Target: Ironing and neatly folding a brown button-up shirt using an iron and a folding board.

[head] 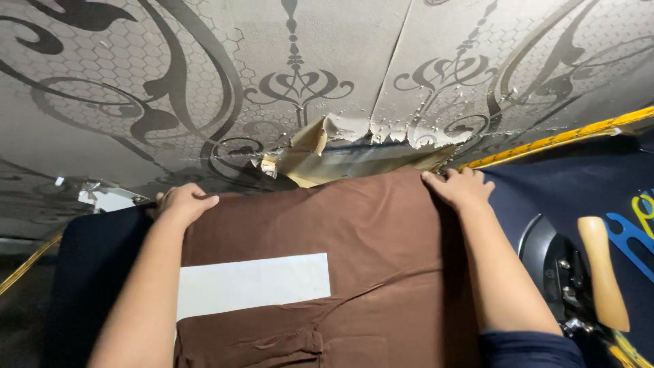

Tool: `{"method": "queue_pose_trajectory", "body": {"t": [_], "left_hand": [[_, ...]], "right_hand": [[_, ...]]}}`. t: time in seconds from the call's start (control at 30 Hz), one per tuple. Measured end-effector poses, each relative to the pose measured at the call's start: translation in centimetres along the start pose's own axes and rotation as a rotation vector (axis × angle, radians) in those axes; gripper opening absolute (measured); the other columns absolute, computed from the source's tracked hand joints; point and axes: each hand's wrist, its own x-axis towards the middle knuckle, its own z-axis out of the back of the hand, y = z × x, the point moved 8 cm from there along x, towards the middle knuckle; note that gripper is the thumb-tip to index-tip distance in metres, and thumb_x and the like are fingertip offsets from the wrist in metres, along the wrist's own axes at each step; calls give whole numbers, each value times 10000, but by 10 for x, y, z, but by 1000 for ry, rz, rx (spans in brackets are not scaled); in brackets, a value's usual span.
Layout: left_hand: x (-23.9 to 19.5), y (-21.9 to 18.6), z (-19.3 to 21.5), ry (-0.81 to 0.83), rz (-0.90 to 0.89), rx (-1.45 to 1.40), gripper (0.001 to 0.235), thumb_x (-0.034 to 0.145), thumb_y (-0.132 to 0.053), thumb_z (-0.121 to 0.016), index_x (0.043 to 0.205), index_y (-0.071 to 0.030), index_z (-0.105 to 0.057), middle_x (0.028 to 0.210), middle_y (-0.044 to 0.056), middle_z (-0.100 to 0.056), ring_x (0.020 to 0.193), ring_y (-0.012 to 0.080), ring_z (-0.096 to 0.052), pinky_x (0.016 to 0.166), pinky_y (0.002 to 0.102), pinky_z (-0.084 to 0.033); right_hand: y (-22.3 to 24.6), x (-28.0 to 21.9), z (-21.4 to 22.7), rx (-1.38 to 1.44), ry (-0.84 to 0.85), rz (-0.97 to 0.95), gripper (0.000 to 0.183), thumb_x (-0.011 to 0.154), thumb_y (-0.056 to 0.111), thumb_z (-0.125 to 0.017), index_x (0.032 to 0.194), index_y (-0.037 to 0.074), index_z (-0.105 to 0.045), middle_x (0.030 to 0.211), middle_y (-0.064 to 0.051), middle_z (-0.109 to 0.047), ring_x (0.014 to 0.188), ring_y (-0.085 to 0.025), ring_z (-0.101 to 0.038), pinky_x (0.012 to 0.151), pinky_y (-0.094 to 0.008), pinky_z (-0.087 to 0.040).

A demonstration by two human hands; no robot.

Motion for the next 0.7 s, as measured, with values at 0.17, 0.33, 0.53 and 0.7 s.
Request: {"method": "queue_pose_trajectory", "body": {"t": [0.17, 0.33, 0.53, 0.7], "left_hand": [[35, 14, -5, -71, 0, -161, 430, 889, -456, -786, 1168, -137, -715, 1300, 130, -717, 1185, 343, -650, 1008, 499, -505], [-9, 25, 40, -31, -18, -1311, 556, 868, 30, -755, 1363, -102, -540, 1268, 18, -557, 1115, 146, -601, 900, 354, -562], [-53, 20, 81, -35, -448, -1467, 630, 922, 50, -723, 1480, -76, -458, 1178, 98, -687, 1104, 151, -627, 1012, 285, -483], [-160, 27, 118, 0, -582, -1385, 717, 850, 89, -697, 1499, -76, -444, 1111, 83, -713, 1045, 141, -670, 951, 302, -525]], "right_hand": [[11, 60, -105, 84, 354, 141, 565, 909, 646, -640, 1314, 255, -686, 1302, -96, -638, 1222, -374, -507, 1002, -710, -253], [-14, 48, -60, 1373, 252, 134, 342, 904, 48, -785, 1183, 70, -589, 1033, -54, -708, 932, -116, -654, 845, -282, -533], [-30, -3, 14, 1682, 86, 263, 558, 920, -134, -715, 1370, 72, -458, 1137, -108, -714, 1055, -155, -690, 953, -283, -561], [-51, -98, 62, 1695, -97, 265, 641, 881, -166, -673, 1418, 94, -439, 1184, -94, -677, 1083, -151, -691, 976, -283, -568]]}}
